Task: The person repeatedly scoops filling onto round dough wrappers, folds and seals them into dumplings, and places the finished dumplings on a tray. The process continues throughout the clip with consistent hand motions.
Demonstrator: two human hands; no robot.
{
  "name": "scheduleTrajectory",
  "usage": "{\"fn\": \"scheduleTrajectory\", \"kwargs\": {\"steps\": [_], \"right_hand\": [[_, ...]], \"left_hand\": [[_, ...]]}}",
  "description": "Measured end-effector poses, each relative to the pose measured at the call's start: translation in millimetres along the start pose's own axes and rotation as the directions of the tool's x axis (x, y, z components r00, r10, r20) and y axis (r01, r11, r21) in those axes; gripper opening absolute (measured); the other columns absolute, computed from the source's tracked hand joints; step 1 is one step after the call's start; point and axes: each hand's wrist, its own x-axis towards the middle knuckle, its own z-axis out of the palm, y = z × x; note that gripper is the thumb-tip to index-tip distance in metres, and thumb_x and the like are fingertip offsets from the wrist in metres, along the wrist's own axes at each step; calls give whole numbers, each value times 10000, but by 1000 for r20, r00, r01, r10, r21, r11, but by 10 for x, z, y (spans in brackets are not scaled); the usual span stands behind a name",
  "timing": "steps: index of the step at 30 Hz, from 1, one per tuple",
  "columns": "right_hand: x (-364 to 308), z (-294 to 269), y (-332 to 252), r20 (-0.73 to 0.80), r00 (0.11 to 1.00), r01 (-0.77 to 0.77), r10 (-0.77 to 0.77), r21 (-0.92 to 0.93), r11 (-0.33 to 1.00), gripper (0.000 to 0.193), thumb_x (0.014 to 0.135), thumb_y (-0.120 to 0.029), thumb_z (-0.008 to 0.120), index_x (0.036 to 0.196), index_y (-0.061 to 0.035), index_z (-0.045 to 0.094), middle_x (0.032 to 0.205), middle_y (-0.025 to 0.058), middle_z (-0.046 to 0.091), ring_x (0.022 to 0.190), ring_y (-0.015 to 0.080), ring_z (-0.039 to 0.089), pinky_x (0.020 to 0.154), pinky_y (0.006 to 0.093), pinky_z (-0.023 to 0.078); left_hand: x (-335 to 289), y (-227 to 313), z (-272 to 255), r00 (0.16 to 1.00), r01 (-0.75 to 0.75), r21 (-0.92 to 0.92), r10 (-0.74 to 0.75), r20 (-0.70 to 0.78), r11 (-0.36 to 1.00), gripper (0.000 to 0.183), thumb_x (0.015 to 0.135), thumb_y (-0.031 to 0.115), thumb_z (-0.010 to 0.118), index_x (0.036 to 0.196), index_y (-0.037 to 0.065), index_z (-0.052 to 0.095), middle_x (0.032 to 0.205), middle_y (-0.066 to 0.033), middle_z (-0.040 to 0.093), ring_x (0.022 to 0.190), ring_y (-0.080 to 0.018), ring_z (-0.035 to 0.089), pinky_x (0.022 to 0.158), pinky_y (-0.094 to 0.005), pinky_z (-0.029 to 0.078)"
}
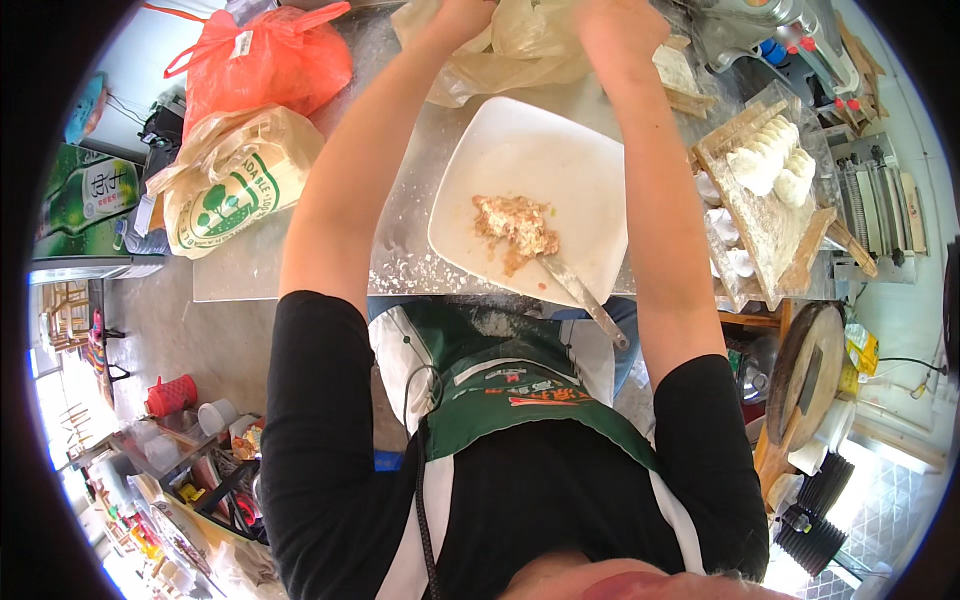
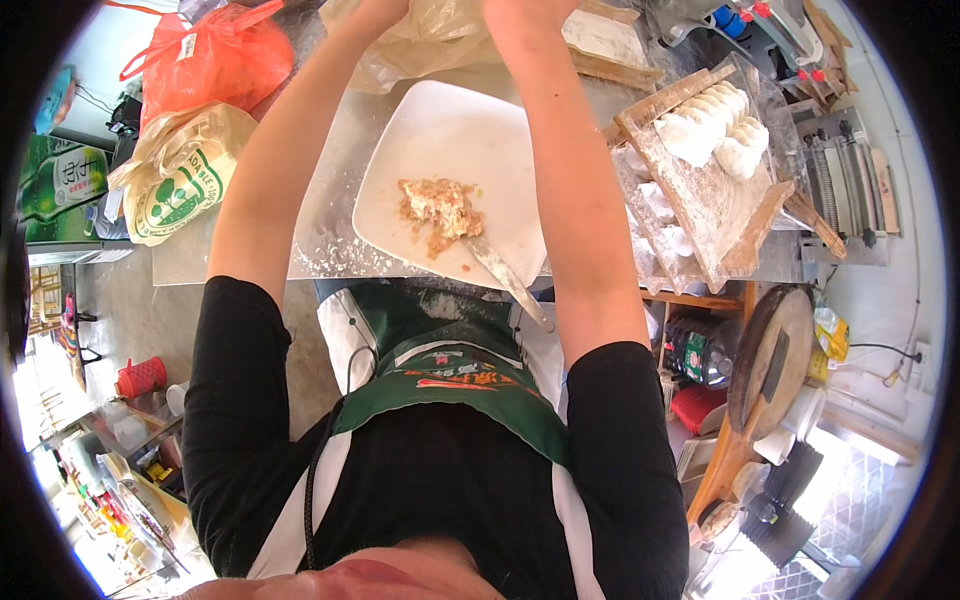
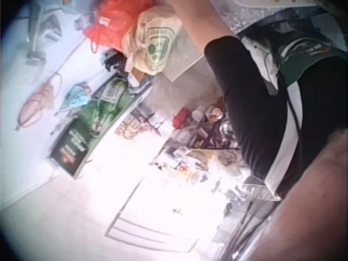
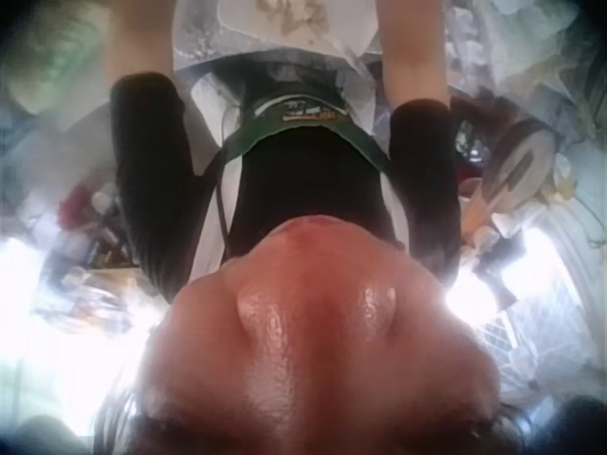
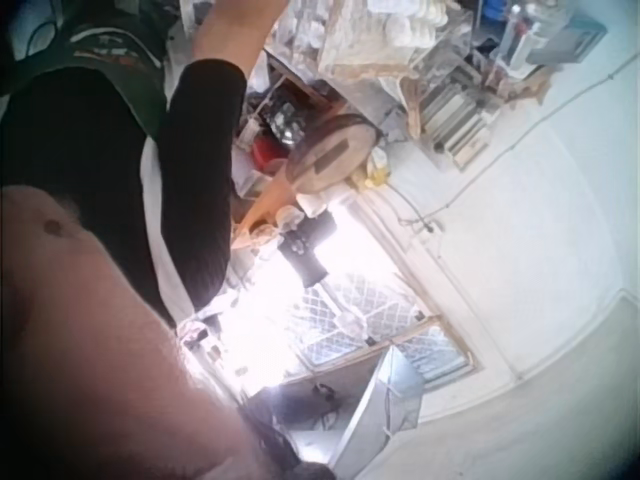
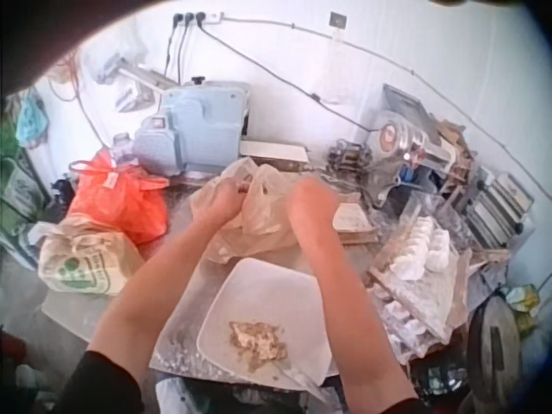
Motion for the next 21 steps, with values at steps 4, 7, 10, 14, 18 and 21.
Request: {"fn": "scheduleTrajectory", "kwargs": {"steps": [4, 7, 10, 14, 18, 21], "right_hand": [[36, -72, -152, -52, 998, -36, 39, 53, 998, 106, 697, -137, 584, 655, -44, 615, 671, 175, 613, 633, 367, 619, 571, 476, 482], [-8, -137, -111, -6, 999, -40, 40, 16, 999, 121, 710, -141, 581, 652, -45, 625, 677, 178, 622, 640, 372, 622, 573, 473, 486], [67, -288, -208, 210, 973, -90, 92, -21, 996, 147, 720, -142, 557, 724, -51, 672, 756, 156, 655, 722, 344, 636, 605, 439, 482], [103, -461, -214, 376, 918, -107, 127, -73, 992, 176, 713, -154, 558, 753, -46, 691, 800, 150, 670, 768, 334, 640, 631, 417, 482], [115, -444, -197, 351, 926, -128, 142, -63, 990, 178, 705, -167, 571, 742, -39, 688, 796, 152, 667, 774, 335, 639, 642, 412, 484], [120, -446, -197, 367, 922, -111, 123, -55, 992, 173, 706, -162, 572, 738, -38, 687, 804, 153, 669, 781, 335, 640, 650, 413, 486]], "left_hand": [[416, -1058, 313, 995, 92, 316, -75, -68, 944, 349, 820, 270, 592, 1055, 17, 633, 962, -186, 658, 843, -279, 639, 729, -397, 503], [522, -1150, 399, 981, 151, 373, -184, 56, 916, 481, 874, 414, 539, 1136, 13, 581, 1094, -150, 628, 978, -311, 605, 819, -409, 487], [654, -1367, 156, 902, 145, 449, -304, 307, 882, 503, 848, 423, 552, 1203, 67, 570, 1200, -155, 591, 1092, -323, 567, 882, -422, 465], [549, -1199, 105, 807, 147, 462, -376, 455, 875, 520, 823, 435, 579, 1201, 77, 574, 1193, -141, 593, 1073, -301, 569, 871, -410, 468], [421, -875, -88, 759, 233, 468, -460, 461, 853, 539, 799, 446, 606, 1199, 86, 578, 1185, -126, 595, 1055, -278, 570, 859, -398, 472], [377, -733, -179, 738, 264, 478, -494, 459, 838, 554, 780, 455, 626, 1198, 94, 581, 1180, -115, 596, 1042, -261, 571, 850, -389, 475]]}}
